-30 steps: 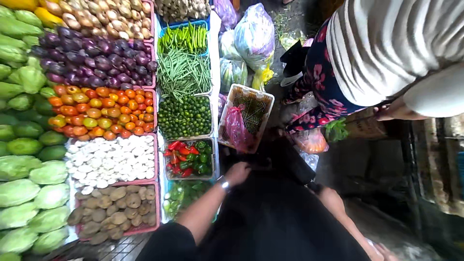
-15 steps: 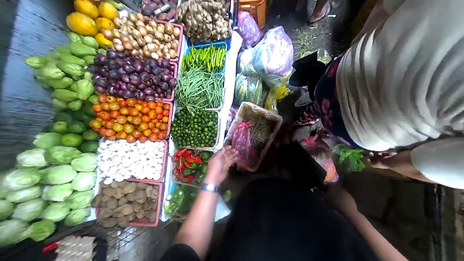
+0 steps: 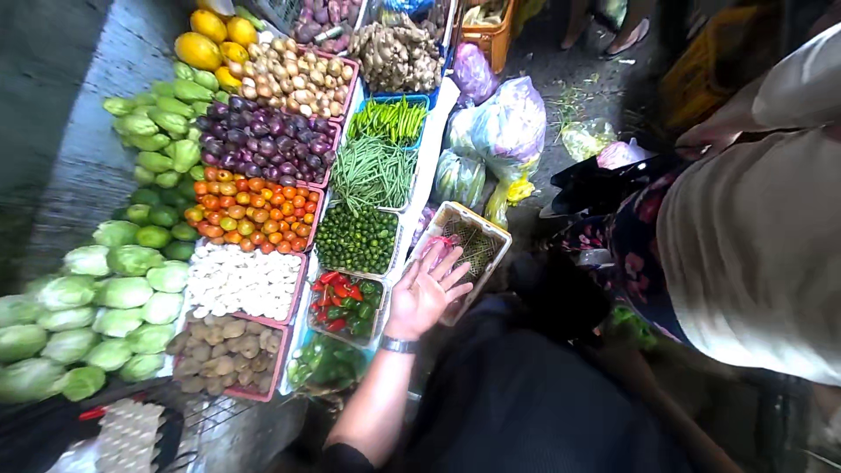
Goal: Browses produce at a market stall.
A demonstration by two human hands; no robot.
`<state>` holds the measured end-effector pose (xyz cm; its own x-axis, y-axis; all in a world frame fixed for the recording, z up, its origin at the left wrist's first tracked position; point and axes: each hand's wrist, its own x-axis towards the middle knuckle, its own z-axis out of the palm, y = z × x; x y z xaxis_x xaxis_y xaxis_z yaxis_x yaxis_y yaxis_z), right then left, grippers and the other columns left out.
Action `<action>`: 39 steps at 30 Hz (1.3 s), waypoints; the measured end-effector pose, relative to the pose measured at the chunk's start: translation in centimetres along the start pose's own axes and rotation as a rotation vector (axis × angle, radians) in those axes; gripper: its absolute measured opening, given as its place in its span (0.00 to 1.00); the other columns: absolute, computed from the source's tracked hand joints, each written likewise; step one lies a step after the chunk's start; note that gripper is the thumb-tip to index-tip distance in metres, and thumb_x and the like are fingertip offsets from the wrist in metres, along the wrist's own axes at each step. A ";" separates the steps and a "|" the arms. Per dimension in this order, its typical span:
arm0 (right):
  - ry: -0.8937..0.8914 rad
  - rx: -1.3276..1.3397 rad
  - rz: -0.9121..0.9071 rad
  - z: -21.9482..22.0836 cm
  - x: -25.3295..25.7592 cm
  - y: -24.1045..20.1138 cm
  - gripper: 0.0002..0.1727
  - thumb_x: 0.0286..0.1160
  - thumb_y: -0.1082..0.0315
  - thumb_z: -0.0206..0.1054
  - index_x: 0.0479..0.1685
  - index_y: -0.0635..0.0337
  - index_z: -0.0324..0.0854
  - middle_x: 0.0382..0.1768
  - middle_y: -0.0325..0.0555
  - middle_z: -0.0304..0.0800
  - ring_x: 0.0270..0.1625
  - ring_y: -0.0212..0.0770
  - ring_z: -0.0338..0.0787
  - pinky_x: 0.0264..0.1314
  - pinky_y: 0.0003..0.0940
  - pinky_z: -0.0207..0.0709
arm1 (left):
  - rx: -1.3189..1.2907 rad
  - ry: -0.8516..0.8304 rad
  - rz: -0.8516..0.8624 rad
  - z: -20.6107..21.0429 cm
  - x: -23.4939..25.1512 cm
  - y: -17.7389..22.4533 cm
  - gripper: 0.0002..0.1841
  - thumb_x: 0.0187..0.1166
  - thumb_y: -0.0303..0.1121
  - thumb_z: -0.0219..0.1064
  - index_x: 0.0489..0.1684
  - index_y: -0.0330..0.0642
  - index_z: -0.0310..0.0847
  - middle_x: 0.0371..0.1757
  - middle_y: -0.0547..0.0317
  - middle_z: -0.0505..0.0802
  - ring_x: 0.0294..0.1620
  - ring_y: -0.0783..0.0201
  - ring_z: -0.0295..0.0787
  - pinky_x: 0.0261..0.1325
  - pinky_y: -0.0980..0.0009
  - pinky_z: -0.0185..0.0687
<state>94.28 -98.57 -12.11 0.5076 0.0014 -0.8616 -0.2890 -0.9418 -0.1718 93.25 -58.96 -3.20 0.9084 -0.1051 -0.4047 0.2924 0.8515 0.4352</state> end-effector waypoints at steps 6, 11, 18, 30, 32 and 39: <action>0.051 0.081 -0.058 -3.6 -0.4 -1.0 0.39 0.75 0.33 0.66 0.58 0.67 0.85 0.53 0.69 0.89 0.60 0.70 0.87 0.63 0.74 0.75 | -0.035 -0.038 -0.043 2.3 3.4 -0.7 0.39 0.88 0.60 0.20 0.97 0.51 0.44 0.93 0.38 0.59 0.90 0.32 0.57 0.83 0.29 0.61; 0.091 0.168 -0.059 -7.8 -1.1 -2.9 0.36 0.75 0.36 0.68 0.58 0.65 0.86 0.51 0.68 0.90 0.59 0.68 0.88 0.63 0.74 0.74 | -0.109 -0.080 -0.081 3.8 7.5 -0.5 0.59 0.68 0.84 0.19 0.98 0.54 0.43 0.92 0.35 0.61 0.91 0.33 0.56 0.82 0.26 0.58; 0.138 0.169 -0.089 -13.1 1.6 -6.4 0.40 0.74 0.32 0.66 0.67 0.60 0.83 0.55 0.64 0.90 0.61 0.65 0.88 0.66 0.71 0.76 | 0.344 0.372 -0.139 3.2 15.2 -2.2 0.19 0.96 0.39 0.45 0.68 0.36 0.76 0.30 0.59 0.85 0.12 0.72 0.72 0.13 0.79 0.70; 0.216 0.526 -0.184 -25.6 11.3 -14.8 0.33 0.76 0.42 0.71 0.55 0.70 0.85 0.41 0.62 0.91 0.45 0.58 0.91 0.56 0.65 0.81 | -0.049 -0.321 -0.173 13.9 35.3 5.2 0.60 0.63 0.88 0.28 0.98 0.59 0.39 0.92 0.34 0.61 0.88 0.29 0.59 0.77 0.27 0.66; 0.241 0.645 -0.140 -27.9 12.6 -16.2 0.29 0.76 0.47 0.73 0.52 0.70 0.85 0.35 0.58 0.90 0.38 0.53 0.89 0.49 0.60 0.81 | -0.031 -0.372 -0.226 17.1 39.0 7.5 0.61 0.61 0.89 0.30 0.98 0.60 0.38 0.92 0.35 0.60 0.89 0.29 0.58 0.78 0.25 0.63; 0.300 0.769 0.031 -35.2 16.0 -19.6 0.30 0.76 0.42 0.72 0.54 0.65 0.86 0.37 0.58 0.90 0.42 0.57 0.89 0.49 0.64 0.79 | 0.091 -0.362 -0.426 25.0 49.8 11.8 0.64 0.59 0.89 0.21 0.98 0.55 0.39 0.91 0.33 0.61 0.89 0.30 0.59 0.78 0.26 0.63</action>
<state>136.68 -91.91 -5.73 0.6537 -0.2131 -0.7261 -0.7262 -0.4467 -0.5227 149.45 -67.01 1.86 0.7444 -0.6130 -0.2647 0.6656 0.6495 0.3676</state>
